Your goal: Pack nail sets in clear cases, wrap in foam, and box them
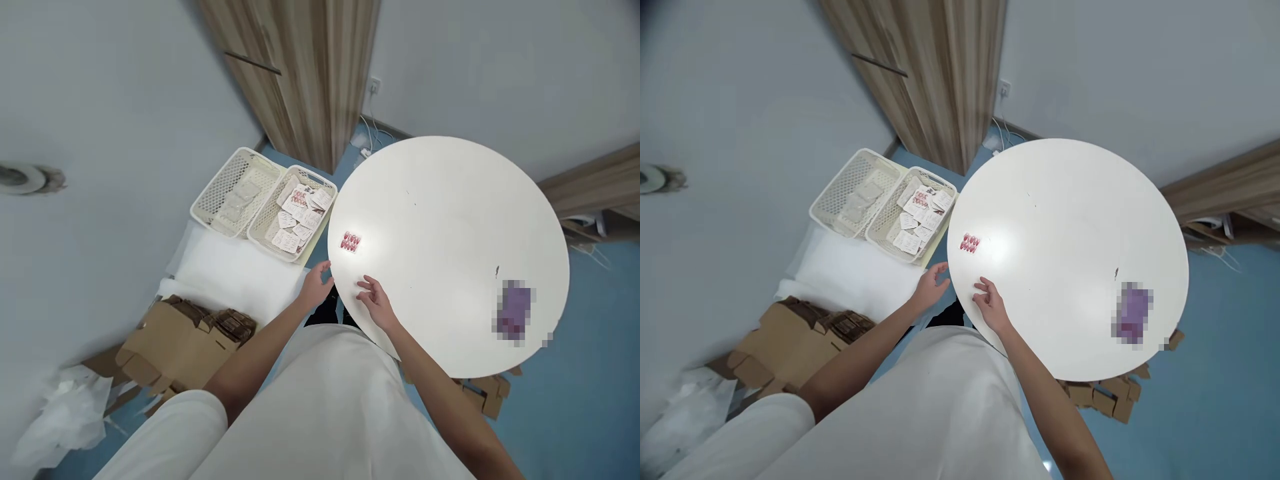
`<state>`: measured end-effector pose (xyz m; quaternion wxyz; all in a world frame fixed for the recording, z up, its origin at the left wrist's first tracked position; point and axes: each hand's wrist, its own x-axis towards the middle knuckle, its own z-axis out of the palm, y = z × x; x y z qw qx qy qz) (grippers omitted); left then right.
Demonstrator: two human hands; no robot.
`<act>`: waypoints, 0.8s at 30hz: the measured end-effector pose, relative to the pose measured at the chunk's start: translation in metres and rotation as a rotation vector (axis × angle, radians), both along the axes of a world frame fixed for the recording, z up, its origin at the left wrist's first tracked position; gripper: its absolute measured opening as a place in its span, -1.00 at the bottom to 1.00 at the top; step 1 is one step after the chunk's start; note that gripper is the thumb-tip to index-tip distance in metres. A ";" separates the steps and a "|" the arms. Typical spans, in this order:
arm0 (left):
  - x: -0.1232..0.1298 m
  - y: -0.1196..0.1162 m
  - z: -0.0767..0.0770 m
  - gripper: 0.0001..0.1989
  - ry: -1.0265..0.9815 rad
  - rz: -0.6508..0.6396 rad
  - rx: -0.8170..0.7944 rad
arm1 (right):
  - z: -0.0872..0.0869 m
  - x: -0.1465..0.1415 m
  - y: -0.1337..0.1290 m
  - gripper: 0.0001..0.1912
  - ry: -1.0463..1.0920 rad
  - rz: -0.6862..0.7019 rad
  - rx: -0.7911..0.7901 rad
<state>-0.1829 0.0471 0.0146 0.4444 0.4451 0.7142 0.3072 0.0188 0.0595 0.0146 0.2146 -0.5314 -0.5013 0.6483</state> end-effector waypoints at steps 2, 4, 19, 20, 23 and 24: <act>0.004 -0.014 0.007 -0.60 0.009 0.033 0.002 | 0.004 0.005 0.001 -0.52 0.001 0.048 0.010; 0.007 -0.030 0.012 -0.61 0.007 0.066 -0.010 | 0.010 0.009 0.001 -0.55 0.002 0.084 0.010; -0.034 -0.126 0.040 -0.65 0.062 0.177 0.058 | 0.034 -0.026 -0.018 -0.62 0.059 0.210 0.075; -0.041 -0.131 0.044 -0.65 0.071 0.172 0.069 | 0.035 -0.035 -0.019 -0.62 0.063 0.220 0.084; -0.063 -0.142 0.050 -0.67 0.108 0.157 0.092 | 0.040 -0.067 -0.019 -0.62 0.040 0.295 0.127; -0.070 -0.145 0.050 -0.67 0.121 0.155 0.101 | 0.042 -0.078 -0.018 -0.63 0.029 0.325 0.155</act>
